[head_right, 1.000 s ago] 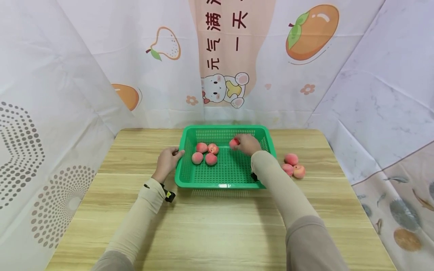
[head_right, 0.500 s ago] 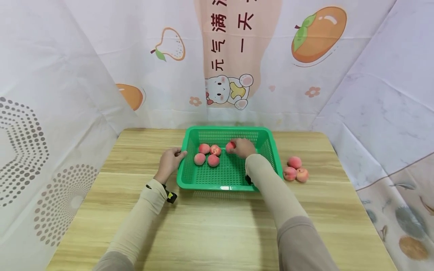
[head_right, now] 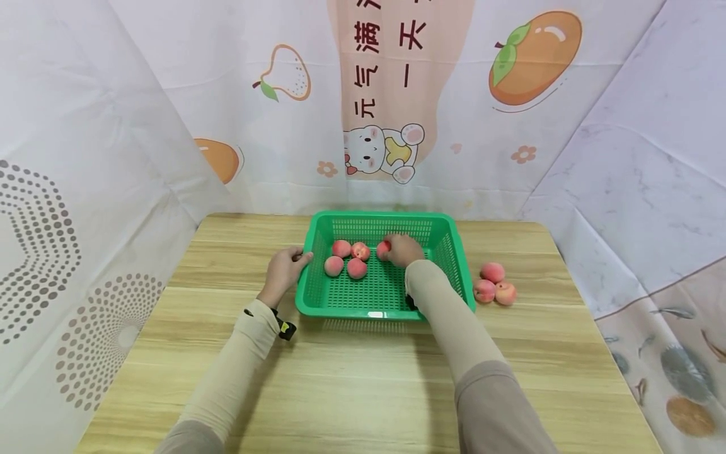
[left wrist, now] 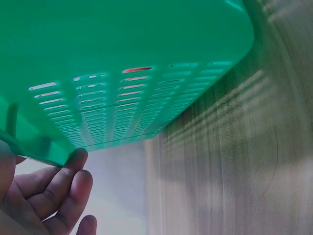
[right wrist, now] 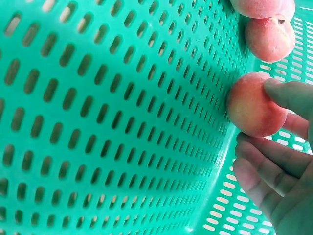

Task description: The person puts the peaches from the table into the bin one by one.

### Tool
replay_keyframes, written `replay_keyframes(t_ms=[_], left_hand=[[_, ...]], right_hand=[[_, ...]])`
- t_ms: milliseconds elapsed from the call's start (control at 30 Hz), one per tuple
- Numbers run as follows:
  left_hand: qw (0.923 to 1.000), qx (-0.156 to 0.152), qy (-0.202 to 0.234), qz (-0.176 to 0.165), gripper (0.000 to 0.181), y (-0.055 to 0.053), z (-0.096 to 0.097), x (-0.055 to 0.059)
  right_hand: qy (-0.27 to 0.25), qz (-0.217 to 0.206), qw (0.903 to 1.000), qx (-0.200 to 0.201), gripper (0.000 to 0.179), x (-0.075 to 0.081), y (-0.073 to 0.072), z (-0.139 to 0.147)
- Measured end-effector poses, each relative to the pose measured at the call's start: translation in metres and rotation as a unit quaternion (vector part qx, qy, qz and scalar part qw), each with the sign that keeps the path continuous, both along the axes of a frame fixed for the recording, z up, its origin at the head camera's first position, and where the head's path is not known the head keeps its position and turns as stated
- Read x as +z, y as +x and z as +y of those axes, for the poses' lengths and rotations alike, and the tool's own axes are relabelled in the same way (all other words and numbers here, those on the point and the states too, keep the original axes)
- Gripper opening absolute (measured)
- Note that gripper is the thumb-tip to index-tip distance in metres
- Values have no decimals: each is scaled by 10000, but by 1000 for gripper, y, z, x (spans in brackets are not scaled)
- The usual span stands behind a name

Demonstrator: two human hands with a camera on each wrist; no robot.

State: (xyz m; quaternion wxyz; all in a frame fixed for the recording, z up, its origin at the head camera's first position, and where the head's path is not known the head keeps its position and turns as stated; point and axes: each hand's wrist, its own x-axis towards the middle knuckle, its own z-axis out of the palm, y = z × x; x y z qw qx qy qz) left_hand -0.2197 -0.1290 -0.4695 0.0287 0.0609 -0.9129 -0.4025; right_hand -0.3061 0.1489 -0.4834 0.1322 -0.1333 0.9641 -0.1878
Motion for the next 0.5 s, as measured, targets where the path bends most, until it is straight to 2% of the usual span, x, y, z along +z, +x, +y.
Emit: replay_keyframes(t_ms=[500], left_hand=[[10000,-9,-17,-36,37,0,0,-1]], right_hand=[[124,1,9999,-75,46,1,3,2]])
